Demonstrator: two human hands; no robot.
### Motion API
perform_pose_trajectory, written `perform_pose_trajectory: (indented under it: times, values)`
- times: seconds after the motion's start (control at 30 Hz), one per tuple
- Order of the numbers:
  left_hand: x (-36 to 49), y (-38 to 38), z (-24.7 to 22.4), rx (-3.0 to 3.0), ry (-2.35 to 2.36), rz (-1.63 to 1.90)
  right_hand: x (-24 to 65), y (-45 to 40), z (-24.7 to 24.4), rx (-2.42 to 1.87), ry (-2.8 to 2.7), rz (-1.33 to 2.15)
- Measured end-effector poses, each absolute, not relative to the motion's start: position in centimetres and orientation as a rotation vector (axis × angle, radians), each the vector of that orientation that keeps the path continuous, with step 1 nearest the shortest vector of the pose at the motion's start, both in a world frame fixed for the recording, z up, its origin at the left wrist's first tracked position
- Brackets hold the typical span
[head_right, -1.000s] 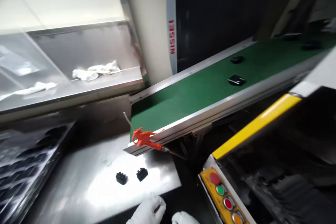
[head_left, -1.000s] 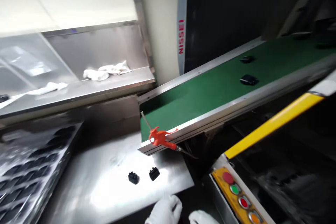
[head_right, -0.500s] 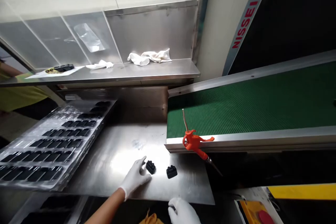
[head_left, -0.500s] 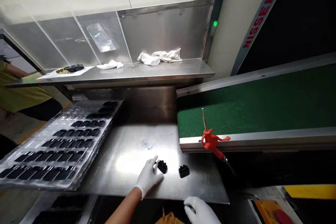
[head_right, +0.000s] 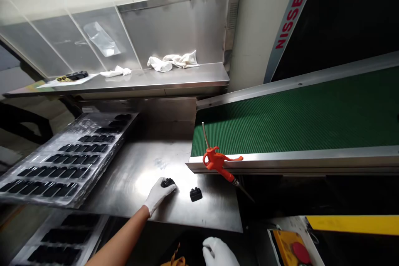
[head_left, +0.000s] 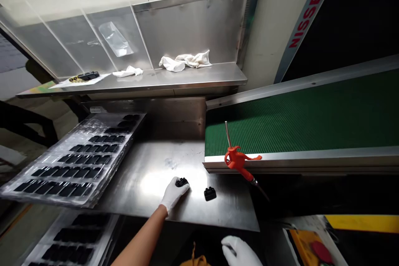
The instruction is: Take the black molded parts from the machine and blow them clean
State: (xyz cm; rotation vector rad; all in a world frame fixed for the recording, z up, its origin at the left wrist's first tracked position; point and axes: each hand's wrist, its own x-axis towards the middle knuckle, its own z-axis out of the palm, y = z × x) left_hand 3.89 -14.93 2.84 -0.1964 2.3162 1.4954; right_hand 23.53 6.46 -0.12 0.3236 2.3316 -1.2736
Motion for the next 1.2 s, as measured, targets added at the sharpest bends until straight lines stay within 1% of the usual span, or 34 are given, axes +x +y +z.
perform_pose_trajectory:
  times: [0.17,0.27,0.43,0.6,0.7,0.8,0.9,0.97,1.03,1.1,1.2]
  values:
    - [7.4,-13.6,5.3,-0.296,1.989,1.762,21.5,7.6,1.6,0.433,2.259,-1.623]
    - [9.3,-12.8,7.1,-0.282,1.690,1.962,19.5,8.3,1.9,0.519,2.268,-1.673]
    - [10.5,-12.4,8.7,-0.315,1.321,2.174,15.9,8.6,-0.1,0.529,2.274,-1.603]
    - [9.5,-14.0,9.3,-0.342,1.127,2.244,11.9,7.5,-2.5,0.487,2.491,-1.512]
    - [8.4,-15.9,9.5,-0.367,1.006,2.221,9.8,6.9,-2.1,0.362,2.510,-1.440]
    - [7.4,-17.7,9.8,-0.370,0.877,2.178,8.7,6.3,-1.2,0.213,2.567,-1.268]
    - [6.7,-19.0,10.1,-0.355,0.824,2.130,8.6,5.6,-0.5,0.222,2.606,-1.187]
    - [6.5,-19.6,10.3,-0.390,0.835,2.114,8.9,4.8,0.2,0.256,2.537,-1.286]
    - [6.5,-20.1,10.5,-0.447,0.850,2.117,9.3,3.7,1.8,0.300,2.358,-1.464]
    - [6.6,-20.5,10.7,-0.484,0.834,2.133,9.7,2.3,4.5,0.316,2.095,-1.641]
    - [6.8,-20.9,11.1,-0.518,0.770,2.147,10.2,0.1,9.7,0.249,1.771,-1.806]
